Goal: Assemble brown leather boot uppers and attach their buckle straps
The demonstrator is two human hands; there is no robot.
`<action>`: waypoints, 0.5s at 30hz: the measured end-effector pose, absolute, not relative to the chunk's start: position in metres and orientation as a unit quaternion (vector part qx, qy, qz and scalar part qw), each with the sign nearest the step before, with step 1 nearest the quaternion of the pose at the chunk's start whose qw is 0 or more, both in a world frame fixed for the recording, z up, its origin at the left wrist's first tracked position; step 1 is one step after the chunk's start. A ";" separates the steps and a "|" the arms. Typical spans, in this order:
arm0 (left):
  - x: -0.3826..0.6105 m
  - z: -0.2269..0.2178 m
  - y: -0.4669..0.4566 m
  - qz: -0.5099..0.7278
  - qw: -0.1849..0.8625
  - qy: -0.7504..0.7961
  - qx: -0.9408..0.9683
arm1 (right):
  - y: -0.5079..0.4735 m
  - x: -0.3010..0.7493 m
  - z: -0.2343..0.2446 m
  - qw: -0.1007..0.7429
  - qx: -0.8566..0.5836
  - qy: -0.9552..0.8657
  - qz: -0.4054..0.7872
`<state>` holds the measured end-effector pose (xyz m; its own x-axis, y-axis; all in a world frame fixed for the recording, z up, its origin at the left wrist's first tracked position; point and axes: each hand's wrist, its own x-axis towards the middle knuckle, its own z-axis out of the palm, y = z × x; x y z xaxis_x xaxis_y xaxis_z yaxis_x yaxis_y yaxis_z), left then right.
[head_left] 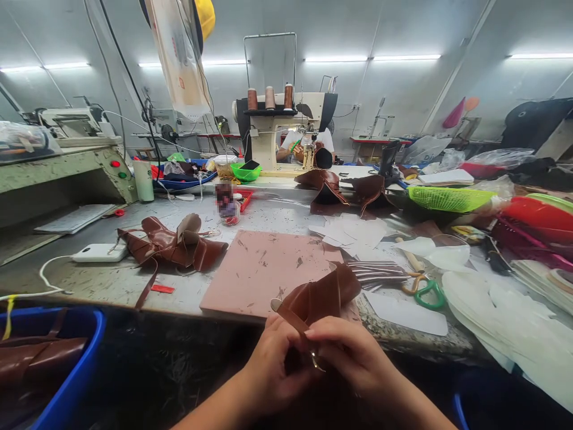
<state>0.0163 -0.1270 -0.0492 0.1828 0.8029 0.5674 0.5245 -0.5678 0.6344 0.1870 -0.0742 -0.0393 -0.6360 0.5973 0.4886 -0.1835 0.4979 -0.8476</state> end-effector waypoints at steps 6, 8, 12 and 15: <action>0.016 -0.049 -0.128 0.454 0.067 0.450 0.766 | -0.074 0.193 -0.042 0.347 -0.199 -0.777 0.486; 0.013 -0.045 -0.132 0.425 0.067 0.441 0.788 | -0.073 0.194 -0.044 0.351 -0.200 -0.793 0.456; 0.008 -0.035 -0.136 0.368 0.009 0.401 0.839 | -0.073 0.194 -0.043 0.331 -0.225 -0.801 0.445; 0.007 -0.033 -0.135 0.370 -0.057 0.382 0.845 | -0.072 0.194 -0.035 0.312 -0.215 -0.812 0.444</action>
